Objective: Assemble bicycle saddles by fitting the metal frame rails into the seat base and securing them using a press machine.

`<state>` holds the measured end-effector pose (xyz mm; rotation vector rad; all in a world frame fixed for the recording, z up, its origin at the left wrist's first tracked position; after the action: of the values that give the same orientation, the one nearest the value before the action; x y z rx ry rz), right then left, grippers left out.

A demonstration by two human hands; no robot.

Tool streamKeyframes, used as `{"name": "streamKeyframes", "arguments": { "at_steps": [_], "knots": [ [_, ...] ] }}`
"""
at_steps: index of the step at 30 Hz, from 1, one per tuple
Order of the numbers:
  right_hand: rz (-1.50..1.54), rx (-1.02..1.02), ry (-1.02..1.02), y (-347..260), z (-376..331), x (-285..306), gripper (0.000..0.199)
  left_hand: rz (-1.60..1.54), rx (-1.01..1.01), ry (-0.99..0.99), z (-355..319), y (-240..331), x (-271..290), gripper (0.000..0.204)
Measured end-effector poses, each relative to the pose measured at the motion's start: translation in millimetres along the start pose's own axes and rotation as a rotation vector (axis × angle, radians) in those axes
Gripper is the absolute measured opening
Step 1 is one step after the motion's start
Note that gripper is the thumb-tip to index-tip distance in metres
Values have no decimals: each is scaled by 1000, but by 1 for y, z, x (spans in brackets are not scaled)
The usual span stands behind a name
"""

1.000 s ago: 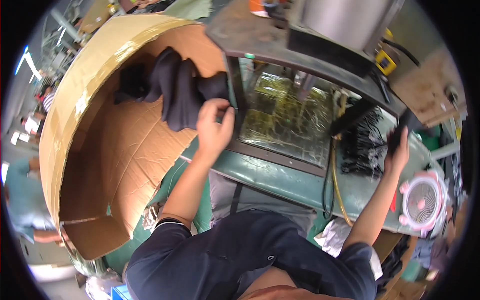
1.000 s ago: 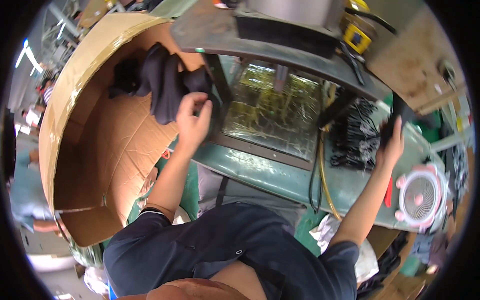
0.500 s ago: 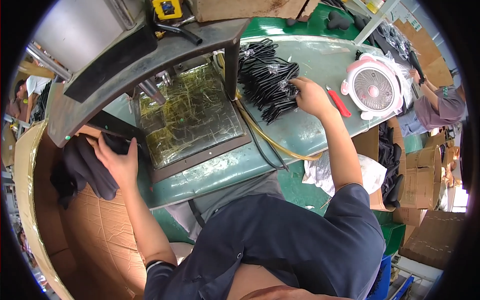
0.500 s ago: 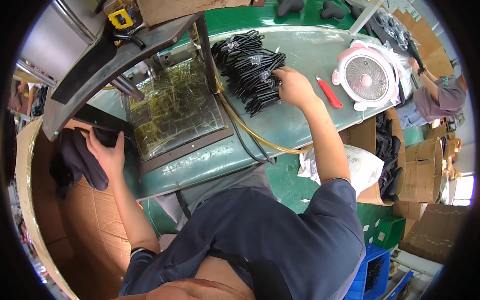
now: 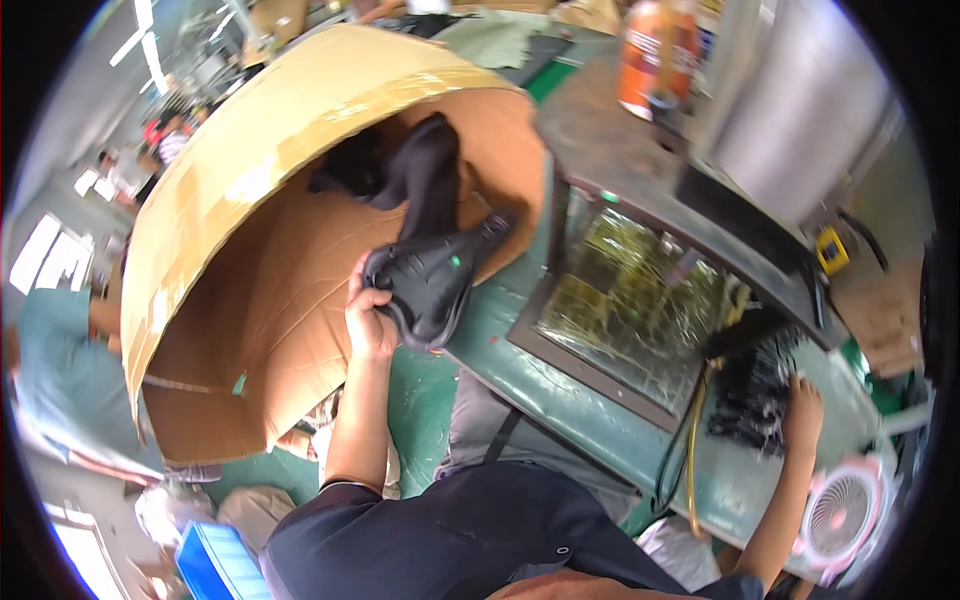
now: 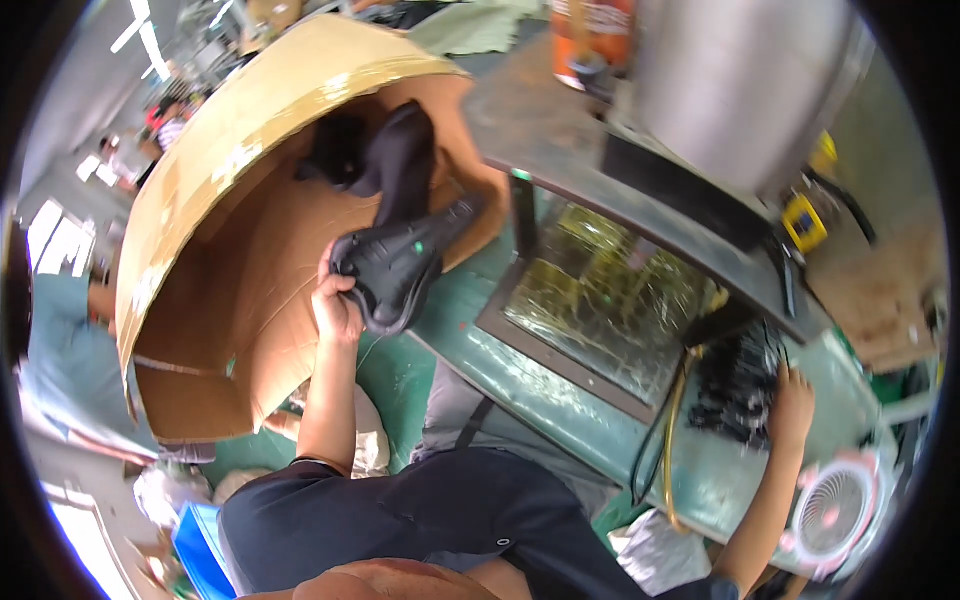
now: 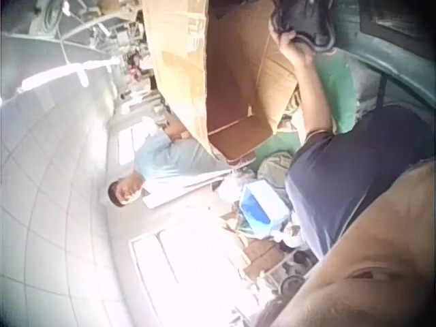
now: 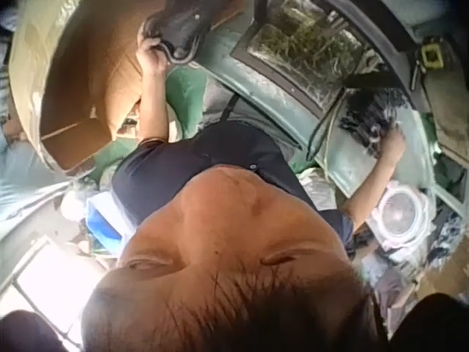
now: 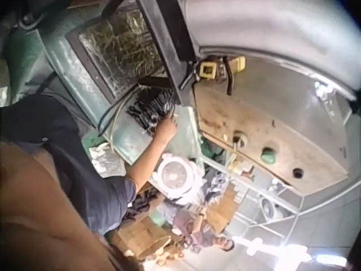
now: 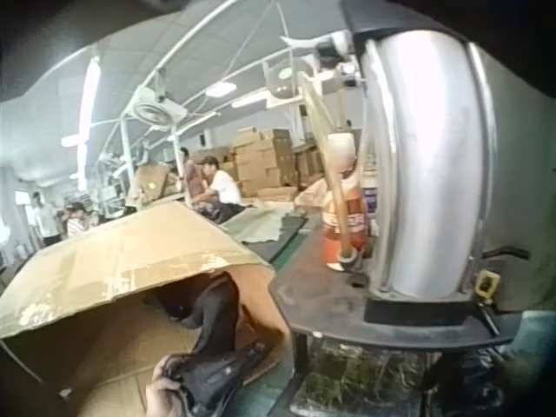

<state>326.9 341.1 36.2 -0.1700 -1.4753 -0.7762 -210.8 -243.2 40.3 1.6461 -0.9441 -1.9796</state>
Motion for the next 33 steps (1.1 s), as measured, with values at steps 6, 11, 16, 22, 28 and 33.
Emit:
{"name": "streamKeyframes", "arguments": {
  "at_steps": [6, 11, 16, 22, 28, 33],
  "knots": [
    [-188, -6, -34, -5, 9, 4, 18, -142, 427, -39, -61, -49, 40, 89],
    [-33, 25, -49, -67, 30, 76, 29, 73, 623, -317, -82, -144, -45, 93],
    [419, 118, 38, -59, 11, 76, 56, 352, 487, -681, -92, -206, -114, 83],
    [858, -386, 285, 0, -83, 105, 66, 984, -356, -989, -117, -145, -179, 66],
    [1446, -339, 59, -155, -79, 80, 65, 961, -414, -887, -122, -185, -185, 44],
    [1295, -40, 303, -244, -30, 125, 18, 880, -275, -752, -107, -182, -167, 35]
  ]
}}
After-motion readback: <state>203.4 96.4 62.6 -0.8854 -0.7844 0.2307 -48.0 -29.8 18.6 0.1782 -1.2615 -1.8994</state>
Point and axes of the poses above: each hand's wrist, its own z-axis towards the middle knuckle, its own x-axis out of the back of the hand, y = z × x, the point moved 10 cm from there along z, towards the middle knuckle, and after that the axes turned 2 degrees about x, right-handed, at the moved point
